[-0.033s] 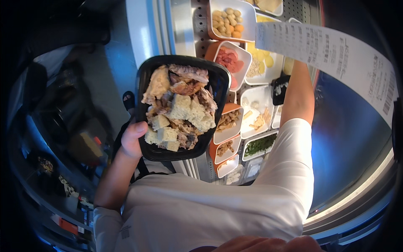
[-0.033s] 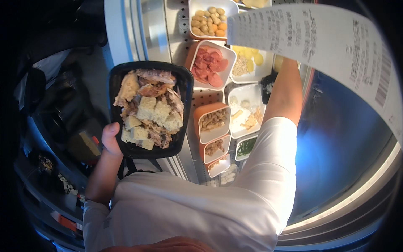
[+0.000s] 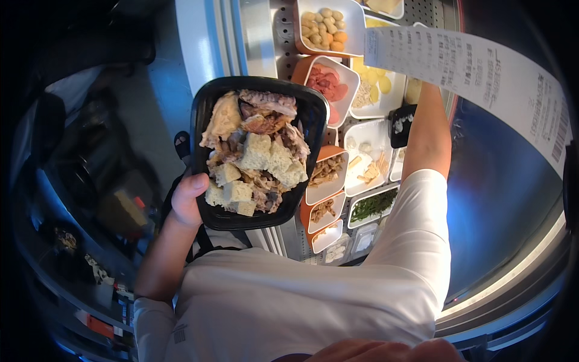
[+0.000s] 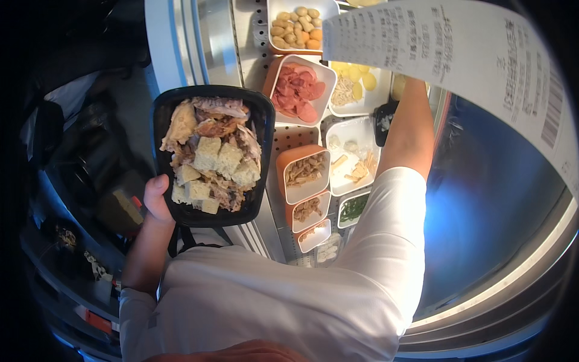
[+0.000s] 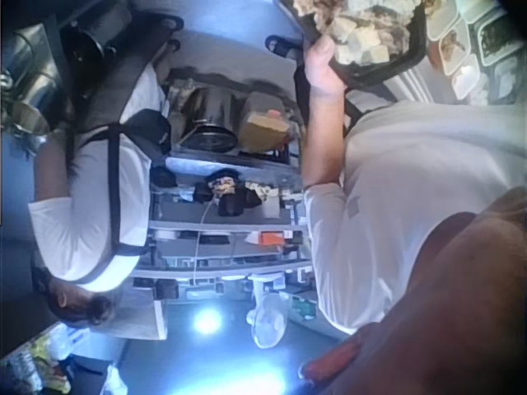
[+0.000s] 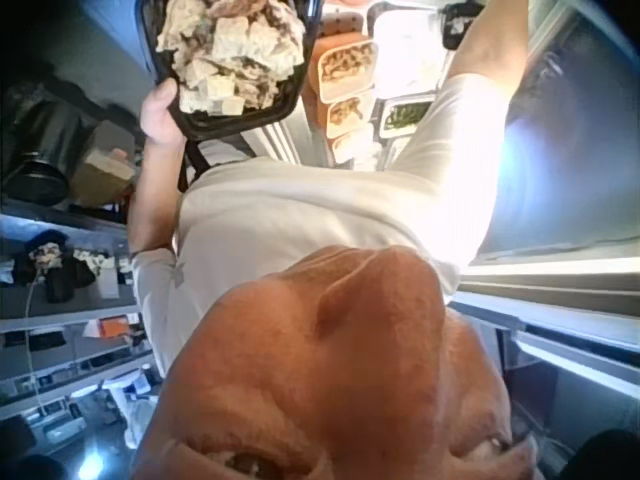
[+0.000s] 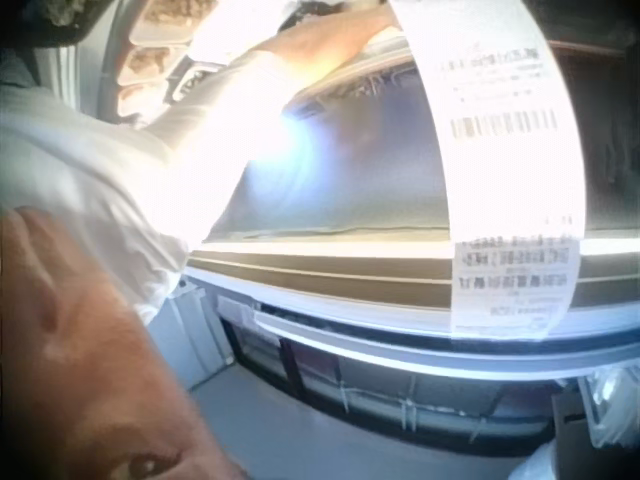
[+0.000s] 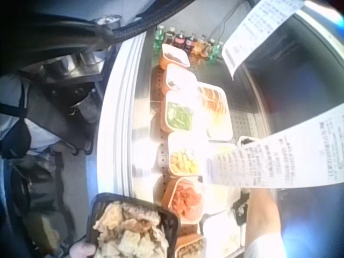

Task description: The person stirs a large pot of liquid, then moves to a refrigerated display case to assemble a meal. They place various ingredients, including meat, vegetables, and sliced ham, into a black plastic container.

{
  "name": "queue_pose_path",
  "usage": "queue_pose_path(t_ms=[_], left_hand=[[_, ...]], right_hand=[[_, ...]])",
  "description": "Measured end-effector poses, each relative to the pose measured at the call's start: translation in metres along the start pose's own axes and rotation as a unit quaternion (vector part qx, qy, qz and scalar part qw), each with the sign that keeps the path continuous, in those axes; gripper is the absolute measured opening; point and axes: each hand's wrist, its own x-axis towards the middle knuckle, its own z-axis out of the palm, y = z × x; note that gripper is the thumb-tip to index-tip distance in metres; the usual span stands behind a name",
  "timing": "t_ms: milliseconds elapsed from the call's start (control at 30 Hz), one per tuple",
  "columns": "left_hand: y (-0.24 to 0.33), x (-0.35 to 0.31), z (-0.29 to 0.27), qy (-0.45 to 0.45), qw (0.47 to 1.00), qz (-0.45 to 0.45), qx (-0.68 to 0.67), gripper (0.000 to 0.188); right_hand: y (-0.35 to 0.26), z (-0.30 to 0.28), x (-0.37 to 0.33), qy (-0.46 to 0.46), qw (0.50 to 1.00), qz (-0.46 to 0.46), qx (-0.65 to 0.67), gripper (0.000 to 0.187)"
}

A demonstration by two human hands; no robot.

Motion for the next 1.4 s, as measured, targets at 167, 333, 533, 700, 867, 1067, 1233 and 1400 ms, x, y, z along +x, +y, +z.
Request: queue_pose_path(t_ms=[167, 333, 533, 700, 867, 1067, 1233, 1400], left_hand=[[0.004, 0.003, 0.011, 0.013, 0.999, 0.007, 0.05, 0.085], [0.003, 0.007, 0.005, -0.016, 0.999, 0.008, 0.052, 0.085], [0.003, 0.01, -0.002, -0.055, 0.996, 0.043, -0.049, 0.063], [0.008, 0.012, -0.008, -0.074, 0.996, 0.003, -0.04, 0.062], [0.0, 0.015, 0.0, -0.073, 0.996, -0.031, -0.034, 0.066], [0.014, 0.018, 0.021, -0.078, 0.99, -0.056, 0.099, 0.072], [0.014, 0.026, 0.029, -0.091, 0.989, -0.055, 0.103, 0.07], [0.019, 0.029, 0.023, -0.118, 0.985, -0.086, 0.093, 0.066]], right_hand=[[0.009, -0.019, -0.013, 0.009, 0.999, 0.032, -0.009, 0.04], [0.049, -0.028, -0.03, 0.016, 1.0, 0.021, -0.007, 0.032], [-0.003, -0.074, -0.028, -0.025, 0.978, 0.107, 0.175, 0.017], [0.074, -0.059, -0.022, 0.06, 0.94, 0.169, 0.29, 0.023], [0.028, -0.087, -0.064, 0.075, 0.852, 0.194, 0.48, 0.021], [-0.1, -0.214, -0.152, 0.069, 0.799, 0.211, 0.558, 0.014], [-0.194, -0.307, -0.22, -0.024, 0.689, 0.16, 0.706, 0.012], [-0.274, -0.356, -0.265, -0.115, 0.609, 0.064, 0.782, 0.014]])
